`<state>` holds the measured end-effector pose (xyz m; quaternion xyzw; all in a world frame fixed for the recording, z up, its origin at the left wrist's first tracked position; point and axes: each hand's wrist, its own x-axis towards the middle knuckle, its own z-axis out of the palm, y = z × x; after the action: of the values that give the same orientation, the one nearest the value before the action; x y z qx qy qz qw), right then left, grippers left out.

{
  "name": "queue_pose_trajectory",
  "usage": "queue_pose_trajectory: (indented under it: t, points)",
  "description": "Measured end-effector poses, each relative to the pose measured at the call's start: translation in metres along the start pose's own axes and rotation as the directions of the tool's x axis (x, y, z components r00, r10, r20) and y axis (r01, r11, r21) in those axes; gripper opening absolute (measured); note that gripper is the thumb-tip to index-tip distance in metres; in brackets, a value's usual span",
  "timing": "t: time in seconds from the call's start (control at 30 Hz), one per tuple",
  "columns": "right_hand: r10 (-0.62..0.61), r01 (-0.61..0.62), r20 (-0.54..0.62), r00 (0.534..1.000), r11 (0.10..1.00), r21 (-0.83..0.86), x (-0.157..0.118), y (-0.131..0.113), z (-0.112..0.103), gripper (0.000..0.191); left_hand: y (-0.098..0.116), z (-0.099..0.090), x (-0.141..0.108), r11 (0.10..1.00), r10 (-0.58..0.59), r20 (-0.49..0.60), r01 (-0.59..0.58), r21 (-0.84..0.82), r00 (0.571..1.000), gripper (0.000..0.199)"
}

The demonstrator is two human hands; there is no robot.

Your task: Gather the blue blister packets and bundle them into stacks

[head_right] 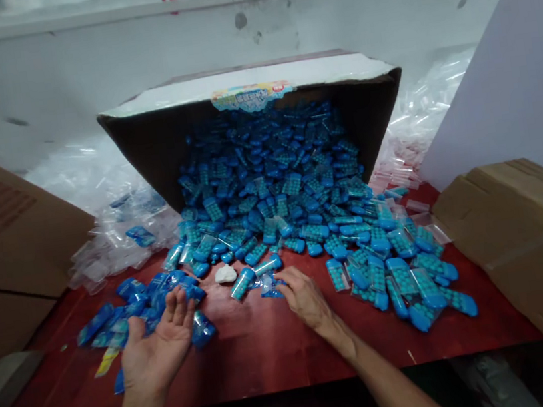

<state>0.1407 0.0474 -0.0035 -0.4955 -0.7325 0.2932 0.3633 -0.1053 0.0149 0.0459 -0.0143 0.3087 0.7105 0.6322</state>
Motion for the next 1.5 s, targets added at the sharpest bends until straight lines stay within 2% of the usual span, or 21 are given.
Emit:
queue_pose_trajectory:
  t: [0.07, 0.17, 0.23, 0.3, 0.4, 0.47, 0.57, 0.67, 0.83, 0.93, 1.07, 1.13, 1.2, 1.27, 1.33, 1.4, 1.5]
  points:
    - [-0.025, 0.029, 0.022, 0.999, 0.983, -0.183, 0.017, 0.004, 0.006, 0.028, -0.003, -0.001, -0.001, 0.996, -0.058, -0.02, 0.059, 0.063, 0.998, 0.041]
    - [0.001, 0.065, 0.139, 0.99, 0.881, -0.468, 0.041, 0.007, 0.013, 0.041, -0.034, -0.002, -0.007, 0.931, -0.28, -0.011, 0.274, 0.242, 0.96, 0.021]
    - [0.022, 0.102, 0.212, 0.977, 0.826, -0.555, 0.053, 0.007, 0.014, 0.04, -0.06, -0.002, -0.009, 0.854, -0.398, -0.044, 0.387, 0.348, 0.916, 0.016]
    - [0.024, 0.122, 0.238, 0.971, 0.806, -0.579, 0.06, 0.008, 0.012, 0.033, -0.081, -0.001, -0.007, 0.793, -0.434, -0.097, 0.43, 0.432, 0.896, 0.018]
    - [0.017, 0.138, 0.248, 0.969, 0.792, -0.595, 0.064, 0.006, 0.005, 0.025, -0.1, 0.004, 0.004, 0.764, -0.417, -0.12, 0.419, 0.491, 0.901, 0.022]
    - [0.016, 0.141, 0.247, 0.969, 0.783, -0.606, 0.061, 0.003, 0.001, 0.022, -0.106, 0.005, 0.013, 0.746, -0.372, -0.128, 0.378, 0.548, 0.919, 0.023]
    - [0.029, 0.108, 0.205, 0.978, 0.772, -0.626, 0.046, -0.001, 0.0, 0.018, -0.109, 0.003, 0.022, 0.675, -0.21, -0.095, 0.214, 0.706, 0.973, 0.026]
    - [0.057, 0.036, 0.125, 0.99, 0.772, -0.635, 0.02, 0.002, 0.008, 0.014, -0.108, -0.002, 0.026, 0.625, -0.116, -0.054, 0.115, 0.772, 0.992, 0.03]
    - [0.073, -0.051, 0.015, 0.997, 0.812, -0.582, -0.01, 0.014, 0.021, 0.019, -0.108, -0.006, 0.019, 0.634, -0.223, -0.048, 0.182, 0.751, 0.974, 0.03]
    - [0.035, -0.024, 0.011, 0.999, 0.85, -0.526, -0.013, 0.012, 0.015, 0.019, -0.113, -0.006, 0.012, 0.606, -0.226, -0.047, 0.178, 0.776, 0.973, 0.034]
    - [-0.032, 0.026, -0.009, 0.999, 0.907, -0.42, -0.016, -0.005, 0.004, 0.023, -0.122, -0.004, 0.005, 0.564, -0.213, -0.012, 0.133, 0.815, 0.977, 0.039]
    - [-0.046, 0.042, -0.007, 0.999, 0.955, -0.294, -0.017, -0.011, 0.003, 0.02, -0.124, -0.002, 0.005, 0.555, -0.204, -0.004, 0.119, 0.823, 0.979, 0.036]
    - [0.03, -0.033, -0.038, 0.999, 0.996, -0.077, -0.015, -0.012, 0.005, 0.026, -0.125, 0.0, 0.007, 0.55, -0.176, -0.018, 0.114, 0.828, 0.984, 0.034]
    - [0.168, -0.167, 0.01, 0.986, 0.969, 0.184, -0.011, -0.008, 0.009, 0.037, -0.125, 0.001, 0.01, 0.523, -0.156, -0.028, 0.106, 0.845, 0.987, 0.034]
    - [0.237, -0.272, 0.138, 0.962, 0.894, 0.356, -0.002, -0.001, 0.011, 0.028, -0.125, 0.001, 0.015, 0.476, -0.142, -0.033, 0.098, 0.874, 0.989, 0.035]
    - [0.243, -0.295, 0.179, 0.953, 0.878, 0.376, 0.009, 0.004, 0.011, 0.021, -0.125, 0.001, 0.019, 0.472, -0.111, -0.037, 0.086, 0.877, 0.993, 0.036]
    - [0.208, -0.194, -0.046, 0.977, 0.958, 0.209, 0.034, 0.01, 0.008, 0.018, -0.126, 0.001, 0.024, 0.57, -0.099, -0.069, 0.114, 0.814, 0.993, 0.037]
